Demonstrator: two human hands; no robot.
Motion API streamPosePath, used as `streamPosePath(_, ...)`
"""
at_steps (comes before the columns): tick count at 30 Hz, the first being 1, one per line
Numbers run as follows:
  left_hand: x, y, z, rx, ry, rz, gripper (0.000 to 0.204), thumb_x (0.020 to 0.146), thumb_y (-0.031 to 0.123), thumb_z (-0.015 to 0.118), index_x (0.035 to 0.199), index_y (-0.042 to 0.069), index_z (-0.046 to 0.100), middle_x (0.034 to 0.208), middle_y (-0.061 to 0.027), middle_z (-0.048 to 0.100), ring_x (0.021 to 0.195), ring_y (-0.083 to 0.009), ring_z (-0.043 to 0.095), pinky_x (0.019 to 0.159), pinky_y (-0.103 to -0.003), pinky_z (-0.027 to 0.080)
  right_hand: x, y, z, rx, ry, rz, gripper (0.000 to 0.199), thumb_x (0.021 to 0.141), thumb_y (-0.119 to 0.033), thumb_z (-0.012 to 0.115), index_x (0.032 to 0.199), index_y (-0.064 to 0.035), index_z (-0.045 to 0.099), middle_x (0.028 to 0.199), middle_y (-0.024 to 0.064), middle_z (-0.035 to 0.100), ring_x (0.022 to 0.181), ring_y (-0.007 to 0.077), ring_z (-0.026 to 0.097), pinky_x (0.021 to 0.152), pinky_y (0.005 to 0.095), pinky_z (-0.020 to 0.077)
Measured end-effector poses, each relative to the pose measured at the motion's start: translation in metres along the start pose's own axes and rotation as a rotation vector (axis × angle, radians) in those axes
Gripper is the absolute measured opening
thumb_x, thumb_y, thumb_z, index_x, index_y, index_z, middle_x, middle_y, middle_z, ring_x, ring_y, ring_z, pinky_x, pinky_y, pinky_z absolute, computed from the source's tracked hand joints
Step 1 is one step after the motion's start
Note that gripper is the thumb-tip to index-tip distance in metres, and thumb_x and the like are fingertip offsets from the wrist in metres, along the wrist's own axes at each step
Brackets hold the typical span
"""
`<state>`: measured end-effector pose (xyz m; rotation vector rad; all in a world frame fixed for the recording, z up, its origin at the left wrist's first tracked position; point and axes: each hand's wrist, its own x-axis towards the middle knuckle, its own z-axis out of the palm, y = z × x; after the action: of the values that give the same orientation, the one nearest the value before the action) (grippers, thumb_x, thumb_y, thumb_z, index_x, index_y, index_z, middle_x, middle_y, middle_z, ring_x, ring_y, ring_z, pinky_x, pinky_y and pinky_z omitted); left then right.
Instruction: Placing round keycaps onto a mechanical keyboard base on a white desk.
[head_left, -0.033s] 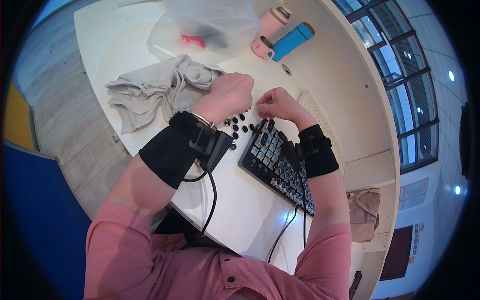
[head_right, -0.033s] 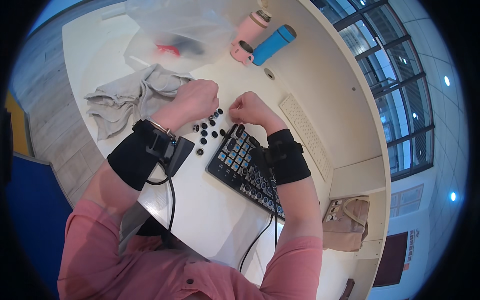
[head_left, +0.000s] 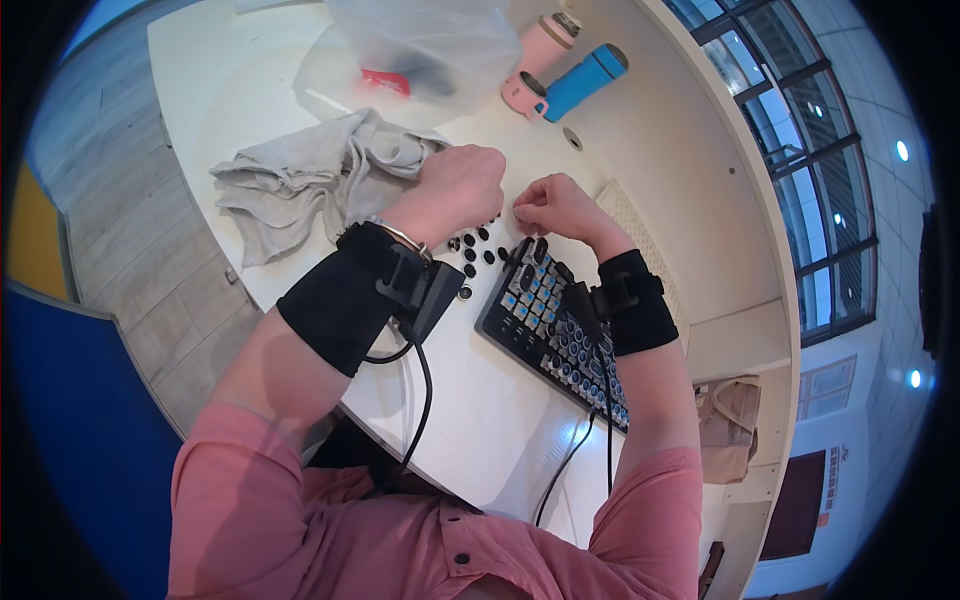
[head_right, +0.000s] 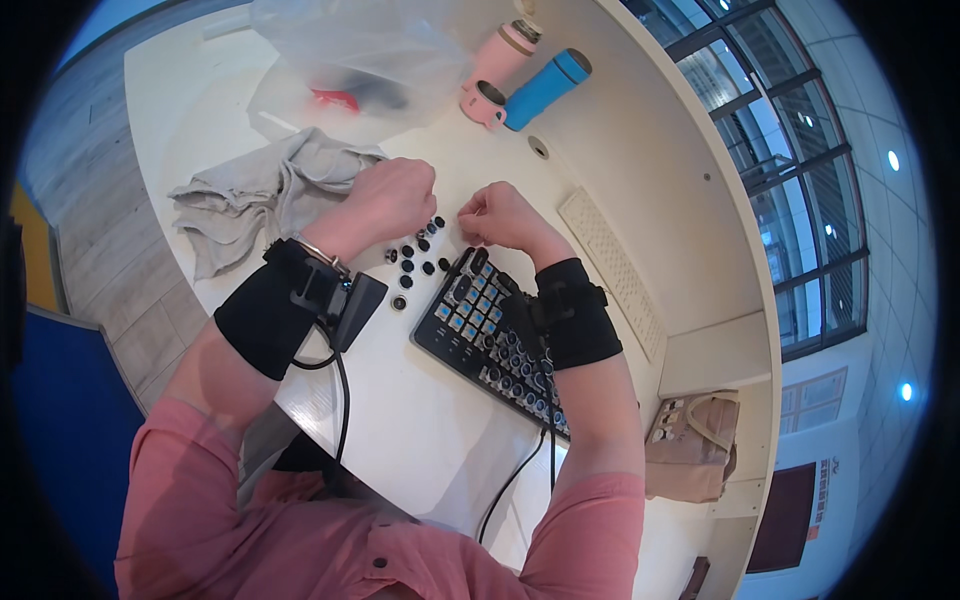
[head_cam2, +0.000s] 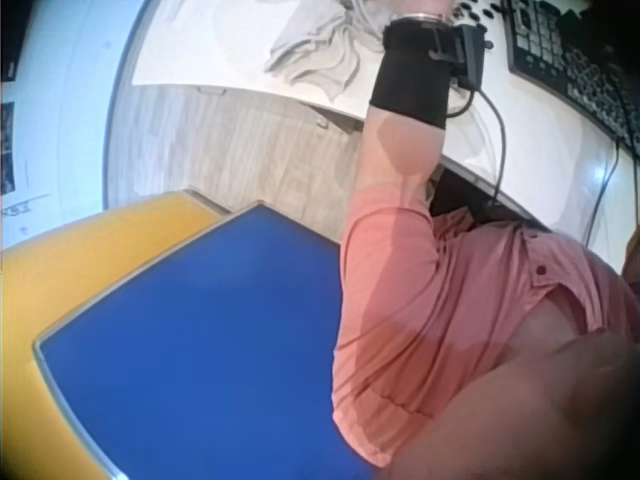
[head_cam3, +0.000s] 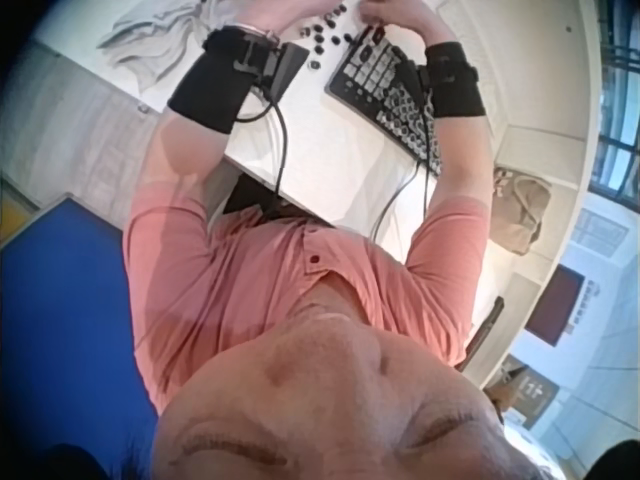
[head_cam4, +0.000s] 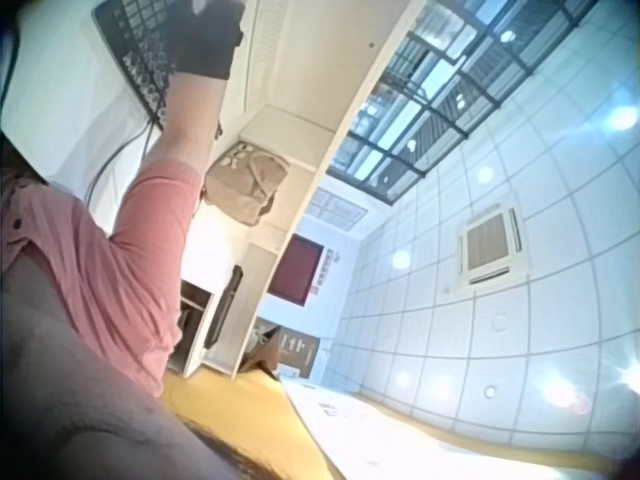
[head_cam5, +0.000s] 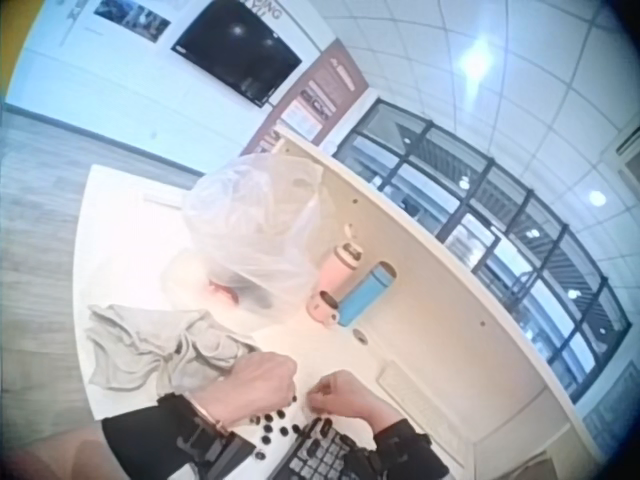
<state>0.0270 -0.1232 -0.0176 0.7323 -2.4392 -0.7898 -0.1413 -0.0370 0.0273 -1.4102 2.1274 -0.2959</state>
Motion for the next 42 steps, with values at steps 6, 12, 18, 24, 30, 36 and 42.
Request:
streamPosePath(6,0.004,-0.001,0.002,-0.044,-0.032,-0.019,0.017,0.077,0.015,0.055,0.078,0.001,0.065,0.085,-0.0179,0.065,0.082,-0.0340,0.063,0.072,-0.043,0.050,-0.034,-0.011,-0.013,0.150,0.110,-0.012,0.017,0.082,-0.014,0.060,0.088,0.0015,0.064,0.067,0.0005,0.060,0.060,0.0074,0.056,0.052,0.0224,0.0466)
streamPosePath(12,0.006,-0.010,0.011,-0.018,0.057,0.056,0.017,0.077,0.016,0.056,0.076,0.000,0.064,0.076,-0.0153,0.065,0.075,-0.0316,0.064,0.068,-0.041,0.050,-0.077,-0.005,-0.018,0.044,0.159,-0.058,0.016,0.091,-0.018,0.059,0.093,-0.0035,0.065,0.071,-0.0026,0.062,0.061,0.0045,0.053,0.055,0.0194,0.0445)
streamPosePath(18,0.007,-0.005,0.004,-0.099,-0.073,0.016,0.017,0.075,0.013,0.054,0.071,-0.002,0.062,0.071,-0.0174,0.063,0.067,-0.0306,0.063,0.065,-0.041,0.049,-0.092,0.013,-0.006,0.206,0.175,0.011,0.011,0.088,-0.011,0.063,0.092,-0.0013,0.064,0.073,0.0004,0.065,0.066,0.0051,0.059,0.056,0.0188,0.0451)
streamPosePath(24,0.005,-0.006,0.002,-0.107,-0.070,0.022,0.017,0.074,0.012,0.054,0.072,-0.002,0.063,0.079,-0.0212,0.064,0.079,-0.0360,0.063,0.071,-0.044,0.049,-0.088,0.027,0.000,0.273,0.195,-0.159,0.012,0.084,-0.009,0.066,0.088,0.0022,0.064,0.074,0.0041,0.065,0.069,0.0094,0.060,0.062,0.0221,0.0460)
streamPosePath(30,0.005,-0.004,0.001,-0.094,-0.091,0.006,0.017,0.075,0.014,0.055,0.075,-0.001,0.064,0.081,-0.0203,0.065,0.081,-0.0356,0.063,0.072,-0.044,0.049,-0.088,0.022,-0.001,0.028,0.234,-0.180,0.012,0.083,-0.013,0.068,0.086,-0.0014,0.066,0.074,0.0007,0.064,0.072,0.0084,0.056,0.066,0.0242,0.0456)
streamPosePath(36,0.006,-0.006,0.002,-0.069,-0.084,0.029,0.018,0.075,0.013,0.054,0.077,-0.002,0.064,0.083,-0.0206,0.065,0.082,-0.0356,0.063,0.072,-0.044,0.049,-0.083,0.031,0.006,0.083,0.246,-0.211,0.015,0.083,-0.017,0.069,0.087,-0.0019,0.069,0.076,0.0021,0.067,0.072,0.0080,0.057,0.070,0.0251,0.0463)
streamPosePath(42,0.006,-0.007,0.004,-0.033,-0.077,0.052,0.018,0.076,0.014,0.054,0.079,-0.001,0.064,0.085,-0.0205,0.065,0.084,-0.0356,0.063,0.073,-0.044,0.049,-0.076,0.040,0.008,0.137,0.232,-0.128,0.018,0.084,-0.018,0.069,0.090,-0.0015,0.071,0.078,0.0037,0.069,0.073,0.0080,0.058,0.073,0.0258,0.0474)
